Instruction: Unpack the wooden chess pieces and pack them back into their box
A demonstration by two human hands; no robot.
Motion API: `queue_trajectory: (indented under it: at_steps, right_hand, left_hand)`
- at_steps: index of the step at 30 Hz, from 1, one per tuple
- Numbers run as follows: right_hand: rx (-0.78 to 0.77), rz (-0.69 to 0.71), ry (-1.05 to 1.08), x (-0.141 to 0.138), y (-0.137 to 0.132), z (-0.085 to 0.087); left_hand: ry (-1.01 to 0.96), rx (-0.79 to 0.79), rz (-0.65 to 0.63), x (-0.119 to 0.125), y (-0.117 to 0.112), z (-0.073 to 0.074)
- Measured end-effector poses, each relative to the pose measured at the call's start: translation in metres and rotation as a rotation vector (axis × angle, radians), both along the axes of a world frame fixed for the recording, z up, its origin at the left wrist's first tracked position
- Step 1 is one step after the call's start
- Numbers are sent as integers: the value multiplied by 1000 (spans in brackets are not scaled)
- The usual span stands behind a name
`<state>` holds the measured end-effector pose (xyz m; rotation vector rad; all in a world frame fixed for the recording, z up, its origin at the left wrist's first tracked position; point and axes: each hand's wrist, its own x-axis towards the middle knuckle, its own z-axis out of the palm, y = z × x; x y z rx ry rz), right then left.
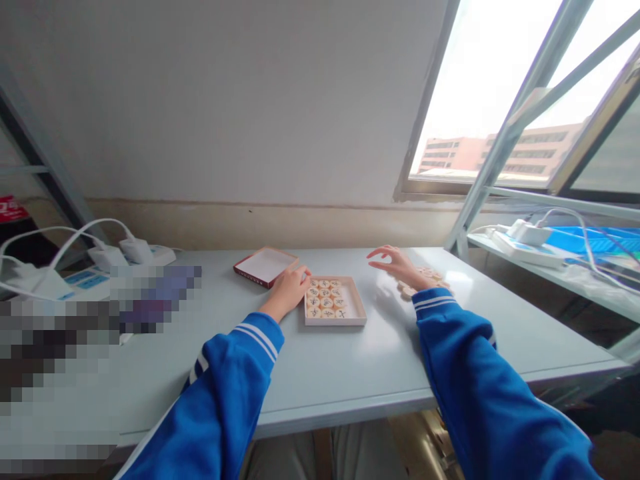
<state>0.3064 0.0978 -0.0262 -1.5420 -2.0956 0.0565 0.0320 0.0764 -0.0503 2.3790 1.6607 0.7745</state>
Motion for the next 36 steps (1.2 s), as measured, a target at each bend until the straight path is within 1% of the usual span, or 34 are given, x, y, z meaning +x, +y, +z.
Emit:
queue_trajectory:
  at_steps: [2, 3, 4, 6, 8, 9, 12, 16, 18, 21, 23, 24, 25, 26, 27, 29, 31, 32, 33, 34, 36]
  right_hand:
    - [-57, 242, -30, -28, -6, 2]
    - [-82, 316, -92, -42, -9, 2]
    - [-88, 338, -169, -55, -13, 1]
    - [-62, 316, -322, -73, -19, -1]
    - [-7, 279, -400, -81, -22, -4]
    - [21, 271, -400, -81, -23, -4]
    - [64, 246, -308, -71, -23, 1]
    - [44, 136, -212, -39, -24, 13]
    - [-4, 60, -239, -19, -25, 14]
    - [-98, -128, -362, 9, -25, 11]
    - [-104, -238, -407, 19, -24, 8]
    - [-85, -264, -402, 20, -23, 7]
    - [-61, -257, -378, 18, -23, 7]
    - [-38, -218, -336, 13, -22, 7]
    - [-30, -147, -281, 5, -23, 7]
    - [-47, 79, -161, -15, -26, 8]
    - [-110, 320, -96, -38, -32, 8]
    - [-149, 390, -97, -48, -35, 8]
    - [-184, 419, -112, -57, -38, 7]
    - [-213, 410, -134, -64, -40, 6]
    - [-242, 349, -171, -73, -44, 3]
  left_hand:
    - [-28, -16, -7, 0, 1, 0]
    - [-40, -25, -10, -1, 2, 0]
    - [-49, -33, -12, -1, 3, 0]
    - [-60, -39, -13, -1, 5, -1]
    - [-66, -35, -15, -2, 6, -2]
    - [-68, -33, -19, -2, 6, -3]
    - [-76, -40, -30, -2, 7, -3]
    - [-78, -53, -23, -1, 5, -1]
    - [-79, -61, -19, -1, 4, 0]
    - [-90, -57, -27, -2, 4, 0]
    - [-95, -49, -34, -2, 5, -2]
    - [-96, -47, -36, -3, 5, -2]
    - [-97, -43, -36, -3, 6, -3]
    - [-97, -39, -35, -3, 6, -3]
    - [-95, -37, -30, -3, 6, -4]
    - [-87, -41, -16, -3, 5, -3]
    - [-79, -47, -9, -3, 5, -2]
    - [-78, -48, -11, -3, 4, -2]
    - [-79, -47, -16, -3, 4, -2]
    - [-82, -43, -21, -3, 4, -1]
    - [-86, -35, -28, -2, 4, -1]
